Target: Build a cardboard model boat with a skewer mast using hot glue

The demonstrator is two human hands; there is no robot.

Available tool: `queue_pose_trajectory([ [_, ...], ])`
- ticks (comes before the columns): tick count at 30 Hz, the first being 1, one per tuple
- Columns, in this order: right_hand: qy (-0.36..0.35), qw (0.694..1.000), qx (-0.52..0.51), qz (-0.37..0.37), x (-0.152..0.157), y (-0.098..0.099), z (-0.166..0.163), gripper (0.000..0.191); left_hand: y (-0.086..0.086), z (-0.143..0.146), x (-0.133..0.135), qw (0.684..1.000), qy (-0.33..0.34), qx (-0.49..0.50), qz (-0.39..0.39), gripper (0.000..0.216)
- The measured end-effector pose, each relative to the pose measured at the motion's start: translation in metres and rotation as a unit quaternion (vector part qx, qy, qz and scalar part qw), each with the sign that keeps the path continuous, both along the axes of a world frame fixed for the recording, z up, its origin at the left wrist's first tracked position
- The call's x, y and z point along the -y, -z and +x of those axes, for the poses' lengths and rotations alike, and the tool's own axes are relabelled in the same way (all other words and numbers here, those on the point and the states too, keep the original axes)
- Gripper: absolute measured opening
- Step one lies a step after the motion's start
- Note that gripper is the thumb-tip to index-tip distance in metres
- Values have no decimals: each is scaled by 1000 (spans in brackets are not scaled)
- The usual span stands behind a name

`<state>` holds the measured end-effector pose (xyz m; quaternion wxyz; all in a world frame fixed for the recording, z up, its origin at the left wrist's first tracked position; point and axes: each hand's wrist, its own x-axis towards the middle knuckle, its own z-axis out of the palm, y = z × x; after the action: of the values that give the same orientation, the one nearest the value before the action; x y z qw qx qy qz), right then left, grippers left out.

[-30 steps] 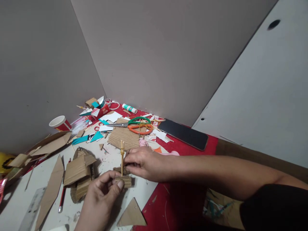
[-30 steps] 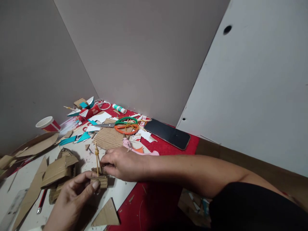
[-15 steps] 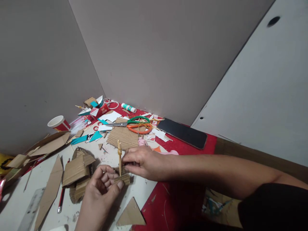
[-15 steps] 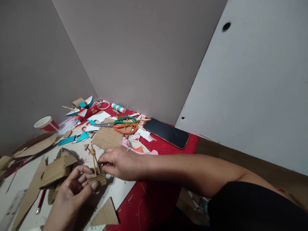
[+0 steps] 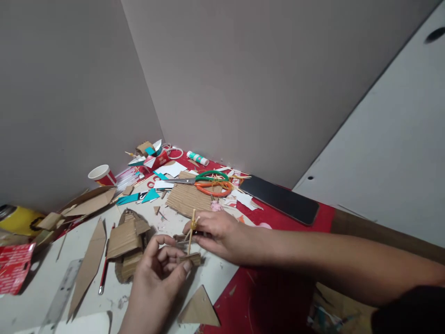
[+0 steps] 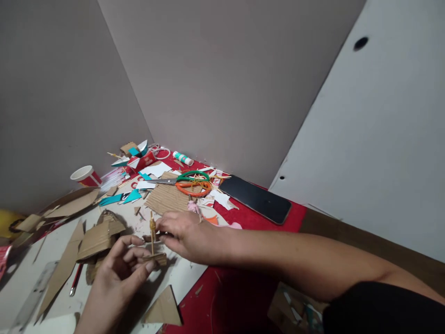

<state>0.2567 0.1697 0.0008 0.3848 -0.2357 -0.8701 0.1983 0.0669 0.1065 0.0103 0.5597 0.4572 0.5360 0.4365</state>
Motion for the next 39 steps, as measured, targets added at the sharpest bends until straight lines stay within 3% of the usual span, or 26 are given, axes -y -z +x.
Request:
queue_pose_trajectory([
  [4, -1, 999, -12, 36, 1, -9, -1, 16, -8, -9, -3, 999, 10, 40, 8, 40],
  [8, -23, 998, -26, 58, -8, -26, -12, 17, -29, -21, -9, 996, -4, 87, 20, 40],
  [15, -3, 997, 38, 62, -41, -52, -62, 17, -53, -66, -36, 988, -92, 107, 62, 43],
  [19, 51, 989, 125, 52, -58, -46, -93, 14, -47, -96, -60, 982, -147, 91, 77, 40],
  [24, 86, 978, 189, 35, -67, -33, -118, 13, -33, -120, -81, 980, -169, 80, 63, 36],
  [39, 113, 958, 260, 29, -65, -33, -125, 18, -3, -131, -89, 986, -140, 66, 67, 34],
])
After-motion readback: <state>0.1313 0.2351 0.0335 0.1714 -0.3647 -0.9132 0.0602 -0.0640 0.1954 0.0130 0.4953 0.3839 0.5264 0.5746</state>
